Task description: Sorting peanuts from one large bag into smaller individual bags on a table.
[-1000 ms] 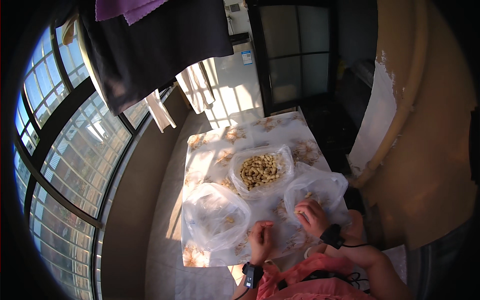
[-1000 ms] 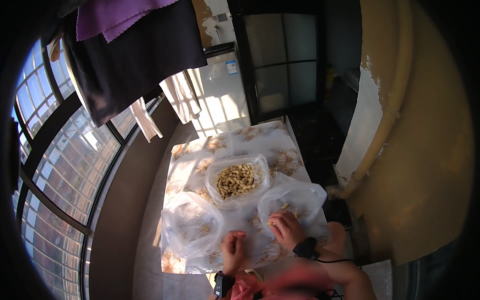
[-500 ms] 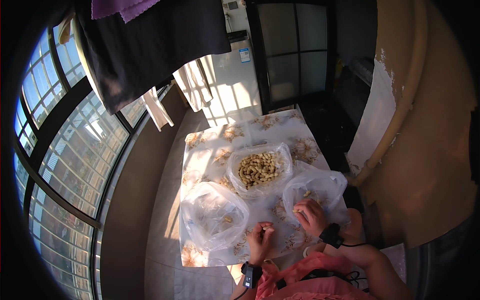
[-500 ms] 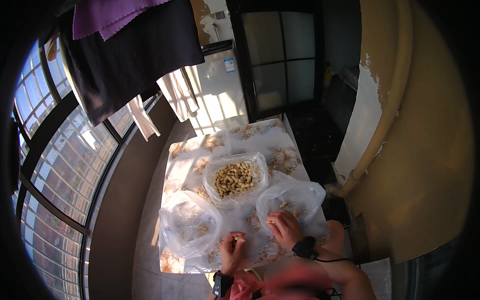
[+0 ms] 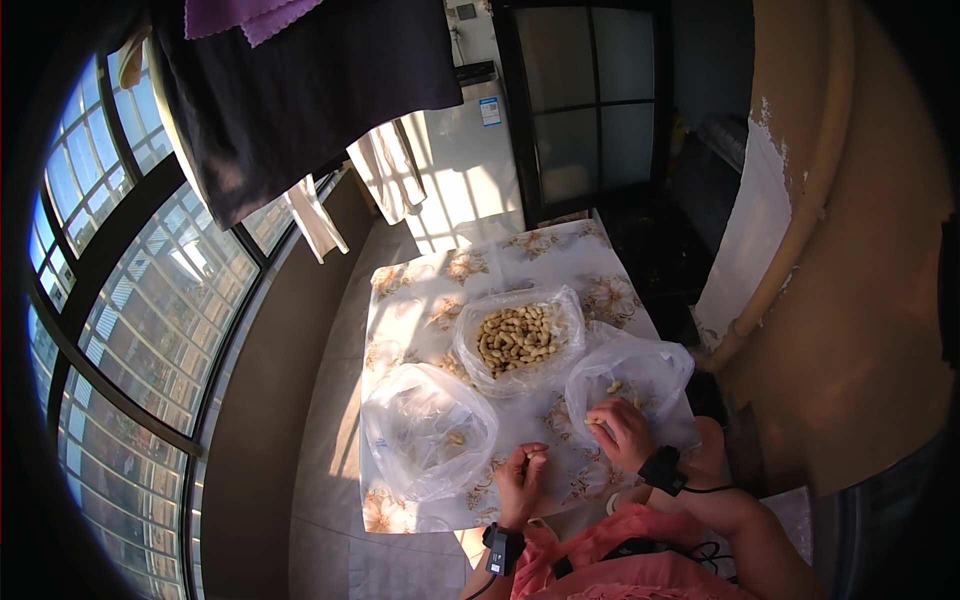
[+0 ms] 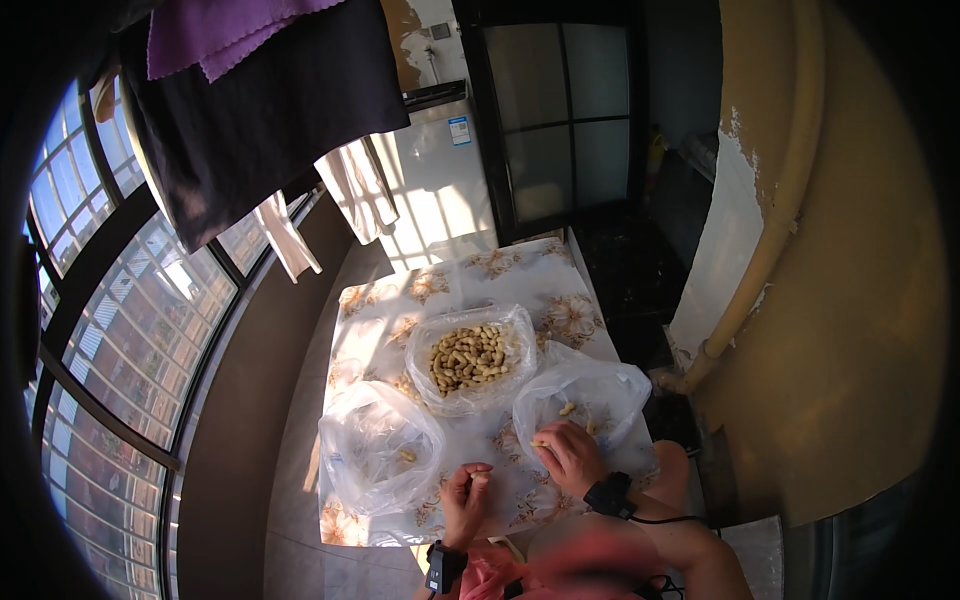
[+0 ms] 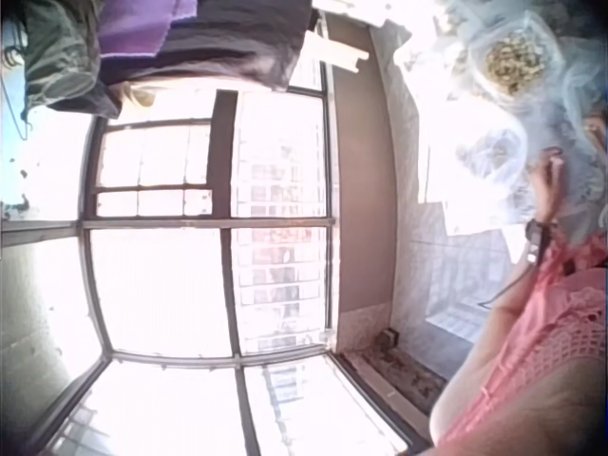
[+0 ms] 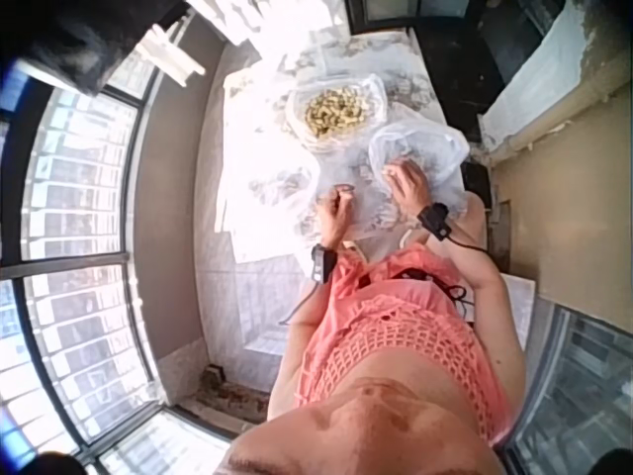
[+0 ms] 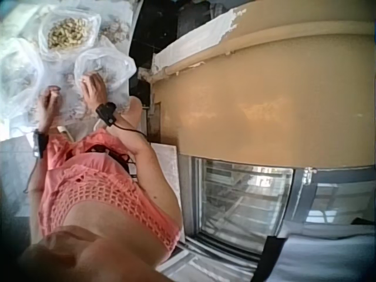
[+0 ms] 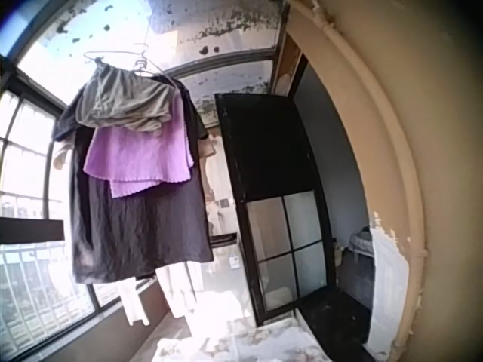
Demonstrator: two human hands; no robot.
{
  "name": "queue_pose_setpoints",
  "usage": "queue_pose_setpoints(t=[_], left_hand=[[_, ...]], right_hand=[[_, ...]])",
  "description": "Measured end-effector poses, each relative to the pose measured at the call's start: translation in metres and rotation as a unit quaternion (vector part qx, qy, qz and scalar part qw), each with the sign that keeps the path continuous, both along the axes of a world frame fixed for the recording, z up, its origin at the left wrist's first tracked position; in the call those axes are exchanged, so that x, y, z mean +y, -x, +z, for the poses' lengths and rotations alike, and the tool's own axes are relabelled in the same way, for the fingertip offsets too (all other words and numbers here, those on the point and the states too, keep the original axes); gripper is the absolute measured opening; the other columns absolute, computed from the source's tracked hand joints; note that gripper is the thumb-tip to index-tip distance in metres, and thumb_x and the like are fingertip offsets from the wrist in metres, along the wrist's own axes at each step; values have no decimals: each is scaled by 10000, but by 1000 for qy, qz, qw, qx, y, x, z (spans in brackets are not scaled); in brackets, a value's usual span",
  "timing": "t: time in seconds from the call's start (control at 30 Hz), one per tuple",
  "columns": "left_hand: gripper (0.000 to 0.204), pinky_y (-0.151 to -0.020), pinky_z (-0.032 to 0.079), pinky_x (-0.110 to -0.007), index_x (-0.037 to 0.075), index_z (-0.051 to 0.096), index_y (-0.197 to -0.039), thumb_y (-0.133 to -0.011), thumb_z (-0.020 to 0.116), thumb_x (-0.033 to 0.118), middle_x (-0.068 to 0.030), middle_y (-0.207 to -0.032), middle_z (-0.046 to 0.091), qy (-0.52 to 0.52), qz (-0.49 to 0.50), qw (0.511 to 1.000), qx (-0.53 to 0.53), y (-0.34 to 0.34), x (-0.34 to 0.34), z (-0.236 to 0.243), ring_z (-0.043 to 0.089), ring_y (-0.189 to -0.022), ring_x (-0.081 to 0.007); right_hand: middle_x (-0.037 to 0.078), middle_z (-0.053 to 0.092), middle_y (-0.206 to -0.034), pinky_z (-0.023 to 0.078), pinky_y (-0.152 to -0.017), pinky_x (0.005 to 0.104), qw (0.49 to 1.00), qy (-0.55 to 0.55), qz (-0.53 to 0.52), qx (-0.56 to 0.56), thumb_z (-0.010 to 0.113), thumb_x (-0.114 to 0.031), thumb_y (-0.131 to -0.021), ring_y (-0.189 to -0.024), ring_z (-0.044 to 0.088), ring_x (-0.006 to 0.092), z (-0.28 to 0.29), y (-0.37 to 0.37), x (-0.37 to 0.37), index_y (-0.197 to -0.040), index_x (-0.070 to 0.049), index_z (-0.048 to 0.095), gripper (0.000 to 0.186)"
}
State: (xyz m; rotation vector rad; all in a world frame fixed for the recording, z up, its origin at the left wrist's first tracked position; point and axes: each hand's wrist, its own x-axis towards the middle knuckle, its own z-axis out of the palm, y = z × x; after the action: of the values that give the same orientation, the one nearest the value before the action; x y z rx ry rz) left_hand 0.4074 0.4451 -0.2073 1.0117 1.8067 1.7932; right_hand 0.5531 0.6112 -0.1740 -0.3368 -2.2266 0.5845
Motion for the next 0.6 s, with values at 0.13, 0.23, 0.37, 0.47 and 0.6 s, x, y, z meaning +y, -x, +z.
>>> queue_pose_setpoints(t=[0.13, 0.23, 0.37, 0.47, 0.6], left_hand=[[174, -598, 343, -181, 16, 673, -1042, -993, 624, 176, 88, -756, 524, -6, -1, 1000, -2, 0, 0, -3, 421, -674, -9], [177, -603, 348, -180, 16, 671, -1045, -993, 628, 179, 85, -763, 531, 3, -6, 1000, -7, 1, 0, -4, 426, -680, -9], [171, -601, 345, -180, 15, 670, -1043, -991, 630, 173, 83, -765, 532, -3, -2, 1000, 1, 1, 1, -4, 424, -677, -11], [166, -599, 342, -180, 15, 670, -1041, -990, 633, 168, 84, -760, 528, -5, -1, 1000, 0, 1, 1, -4, 420, -676, -11], [157, -597, 339, -181, 16, 672, -1036, -985, 640, 161, 85, -756, 525, 2, -1, 1000, 9, 0, 0, 0, 416, -674, -11]], right_hand=[[121, 639, -979, 502, -833, 440, 1000, 1, -1, -4, 677, -50, -853, -923, 620, 340, 1, 0, -1, -1031, -70, 591, 199], [122, 638, -976, 502, -827, 438, 1000, 0, -1, -3, 677, -52, -855, -918, 620, 339, 1, 0, 0, -1032, -67, 593, 196], [124, 637, -970, 503, -816, 435, 1000, 0, 1, -4, 678, -55, -856, -911, 620, 338, -3, 0, 1, -1034, -64, 595, 197], [125, 637, -968, 503, -812, 436, 1000, 4, 1, -1, 679, -56, -855, -907, 620, 340, -2, 0, 0, -1036, -64, 595, 200], [125, 637, -968, 503, -808, 436, 1000, 3, 3, 1, 679, -56, -854, -903, 619, 340, -1, 0, 1, -1036, -64, 595, 200]])
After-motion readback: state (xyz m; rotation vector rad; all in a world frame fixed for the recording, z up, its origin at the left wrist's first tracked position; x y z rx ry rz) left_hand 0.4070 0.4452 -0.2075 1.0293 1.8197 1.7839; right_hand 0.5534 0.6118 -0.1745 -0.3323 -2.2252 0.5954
